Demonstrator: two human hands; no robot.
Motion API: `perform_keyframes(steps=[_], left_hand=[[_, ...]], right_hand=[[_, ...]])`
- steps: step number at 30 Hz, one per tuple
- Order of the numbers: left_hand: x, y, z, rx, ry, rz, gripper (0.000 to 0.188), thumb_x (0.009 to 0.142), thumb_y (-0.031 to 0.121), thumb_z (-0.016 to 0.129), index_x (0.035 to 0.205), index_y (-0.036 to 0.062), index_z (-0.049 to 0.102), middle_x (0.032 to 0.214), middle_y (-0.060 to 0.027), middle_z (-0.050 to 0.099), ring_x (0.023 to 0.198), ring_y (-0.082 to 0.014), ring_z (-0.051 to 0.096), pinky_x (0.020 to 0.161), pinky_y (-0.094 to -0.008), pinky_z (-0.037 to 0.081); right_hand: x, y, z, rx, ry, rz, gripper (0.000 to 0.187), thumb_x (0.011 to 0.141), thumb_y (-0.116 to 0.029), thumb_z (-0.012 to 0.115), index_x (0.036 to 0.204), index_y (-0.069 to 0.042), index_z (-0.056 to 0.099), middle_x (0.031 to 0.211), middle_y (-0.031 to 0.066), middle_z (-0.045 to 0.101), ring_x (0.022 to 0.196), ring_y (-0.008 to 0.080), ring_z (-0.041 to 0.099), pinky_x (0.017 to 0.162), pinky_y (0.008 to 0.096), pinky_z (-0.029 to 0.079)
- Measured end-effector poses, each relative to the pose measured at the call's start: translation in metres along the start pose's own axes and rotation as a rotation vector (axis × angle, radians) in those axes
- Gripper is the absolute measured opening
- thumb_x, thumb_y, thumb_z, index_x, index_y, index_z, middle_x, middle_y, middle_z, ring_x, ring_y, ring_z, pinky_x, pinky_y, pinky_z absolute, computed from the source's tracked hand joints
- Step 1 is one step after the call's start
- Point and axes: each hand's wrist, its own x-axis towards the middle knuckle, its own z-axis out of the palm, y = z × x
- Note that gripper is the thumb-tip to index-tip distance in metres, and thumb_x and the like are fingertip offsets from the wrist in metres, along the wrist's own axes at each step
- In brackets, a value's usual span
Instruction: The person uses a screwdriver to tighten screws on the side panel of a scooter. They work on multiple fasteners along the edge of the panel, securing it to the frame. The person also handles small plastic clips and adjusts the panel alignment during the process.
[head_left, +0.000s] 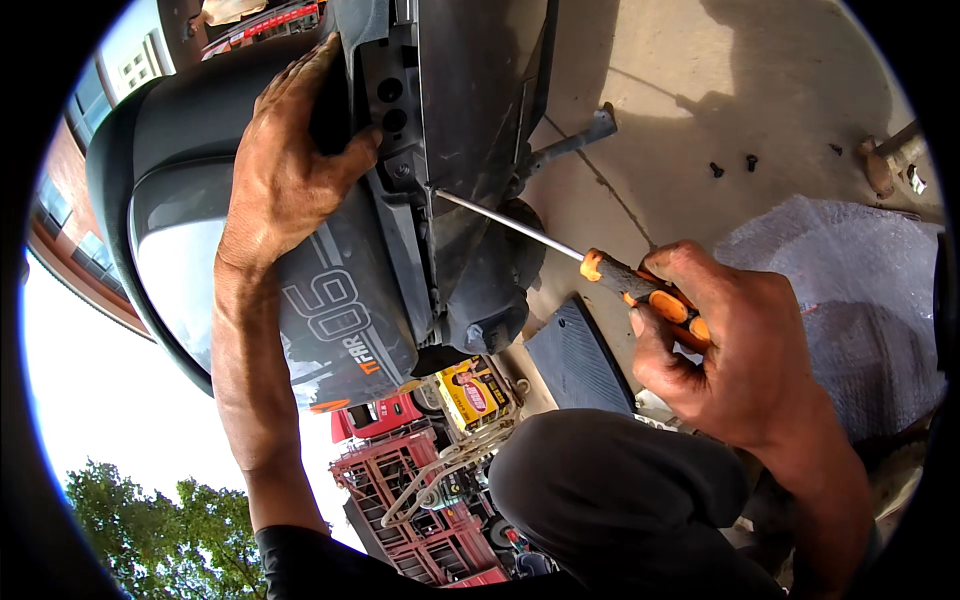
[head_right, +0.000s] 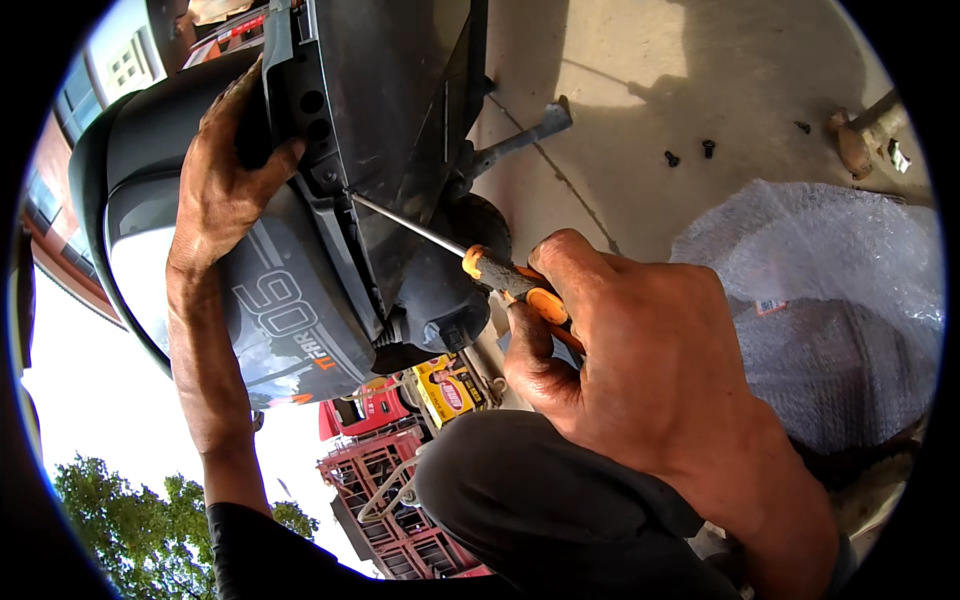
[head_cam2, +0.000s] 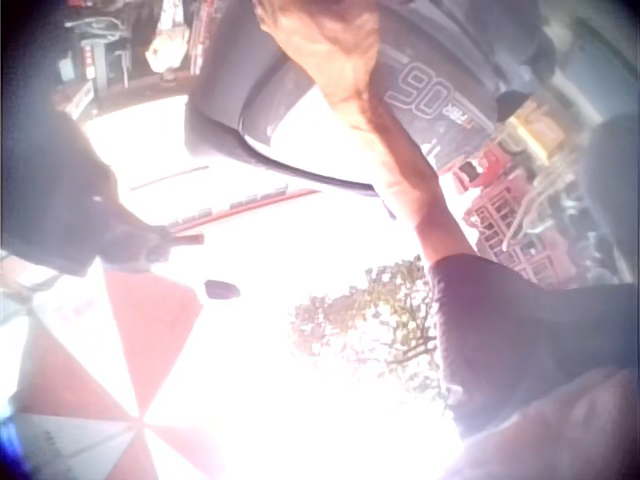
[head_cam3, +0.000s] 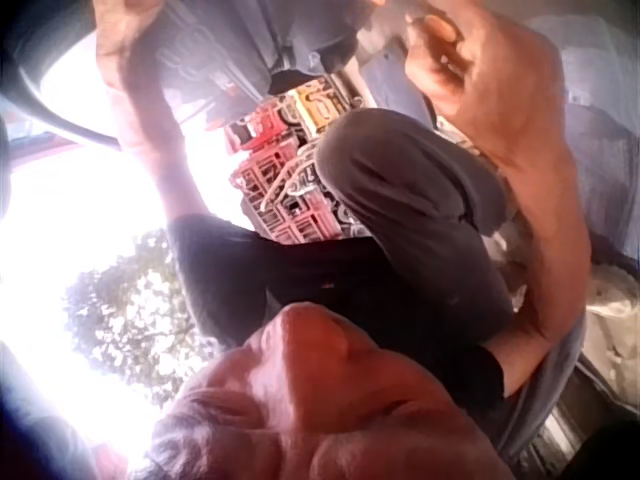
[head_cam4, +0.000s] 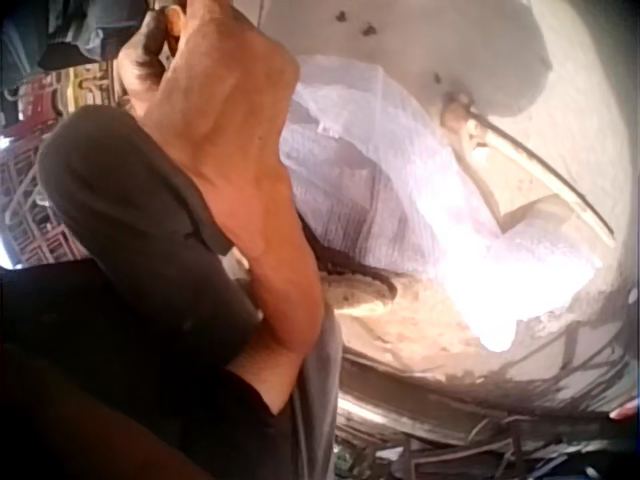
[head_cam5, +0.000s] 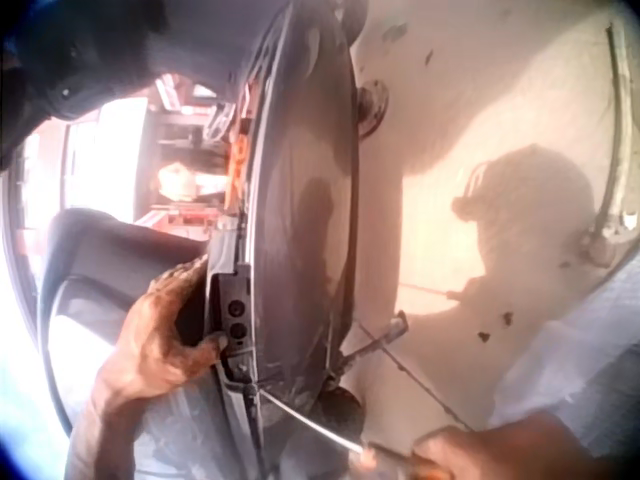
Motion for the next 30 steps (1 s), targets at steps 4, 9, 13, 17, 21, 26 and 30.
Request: perform_keyframes(steps=[4, 9, 13, 17, 21, 26, 30], left_hand=[[-0.003, 0.000, -0.001, -0.009, 0.015, 0.013, 0.080, 0.079, 0.021, 0.079, 0.151, -0.0006, 0.052, 0.146, -0.0265, 0.059, 0.141, -0.0408, 0.052, 0.121, -0.0456, 0.039], [-0.004, -0.008, 0.000, 0.073, 0.065, 0.097, 0.080, 0.082, 0.019, 0.081, 0.154, 0.0031, 0.051, 0.145, -0.0244, 0.060, 0.136, -0.0396, 0.057, 0.118, -0.0453, 0.043], [-0.004, -0.013, 0.005, 0.046, 0.089, 0.113, 0.078, 0.082, 0.020, 0.078, 0.153, 0.0004, 0.051, 0.142, -0.0248, 0.061, 0.133, -0.0396, 0.058, 0.117, -0.0448, 0.043], [-0.003, -0.012, 0.007, 0.055, 0.119, 0.129, 0.077, 0.081, 0.019, 0.078, 0.150, -0.0039, 0.052, 0.139, -0.0276, 0.061, 0.133, -0.0405, 0.058, 0.116, -0.0444, 0.044], [-0.002, -0.009, 0.004, 0.038, 0.122, 0.138, 0.078, 0.079, 0.018, 0.077, 0.149, -0.0054, 0.052, 0.143, -0.0286, 0.059, 0.137, -0.0414, 0.054, 0.119, -0.0441, 0.040], [-0.005, -0.007, 0.004, 0.061, 0.128, 0.138, 0.078, 0.080, 0.018, 0.077, 0.149, -0.0063, 0.051, 0.145, -0.0288, 0.058, 0.139, -0.0413, 0.052, 0.120, -0.0449, 0.039], [-0.003, -0.003, 0.005, 0.046, 0.094, 0.120, 0.079, 0.080, 0.018, 0.077, 0.150, -0.0052, 0.050, 0.147, -0.0286, 0.057, 0.141, -0.0420, 0.050, 0.121, -0.0462, 0.038]], right_hand=[[0.004, -0.001, 0.005, 0.011, 0.016, -0.029, 0.021, 0.082, -0.005, 0.072, 0.101, -0.001, 0.065, 0.068, 0.0138, 0.064, 0.055, 0.0277, 0.067, 0.055, 0.0350, 0.052], [0.005, -0.003, 0.014, -0.011, 0.052, -0.086, 0.022, 0.082, -0.003, 0.070, 0.103, -0.001, 0.063, 0.067, 0.0114, 0.064, 0.054, 0.0242, 0.066, 0.054, 0.0335, 0.052], [0.007, -0.009, 0.024, -0.013, 0.083, -0.065, 0.020, 0.084, -0.011, 0.076, 0.097, -0.004, 0.062, 0.068, 0.0126, 0.066, 0.056, 0.0316, 0.067, 0.052, 0.0392, 0.051], [0.004, -0.013, 0.023, -0.005, 0.081, -0.038, 0.021, 0.085, -0.011, 0.076, 0.099, -0.004, 0.063, 0.070, 0.0130, 0.068, 0.057, 0.0312, 0.069, 0.053, 0.0384, 0.052], [0.006, -0.018, 0.021, -0.003, 0.066, -0.020, 0.022, 0.085, -0.012, 0.077, 0.100, -0.003, 0.063, 0.071, 0.0131, 0.069, 0.058, 0.0307, 0.070, 0.055, 0.0380, 0.054], [0.007, -0.020, 0.019, -0.009, 0.085, -0.031, 0.022, 0.085, -0.012, 0.077, 0.100, -0.003, 0.063, 0.071, 0.0128, 0.069, 0.058, 0.0310, 0.070, 0.055, 0.0382, 0.054], [0.009, -0.017, 0.019, 0.010, 0.087, -0.039, 0.023, 0.084, -0.011, 0.077, 0.101, -0.003, 0.063, 0.071, 0.0126, 0.069, 0.058, 0.0313, 0.070, 0.054, 0.0383, 0.054]])
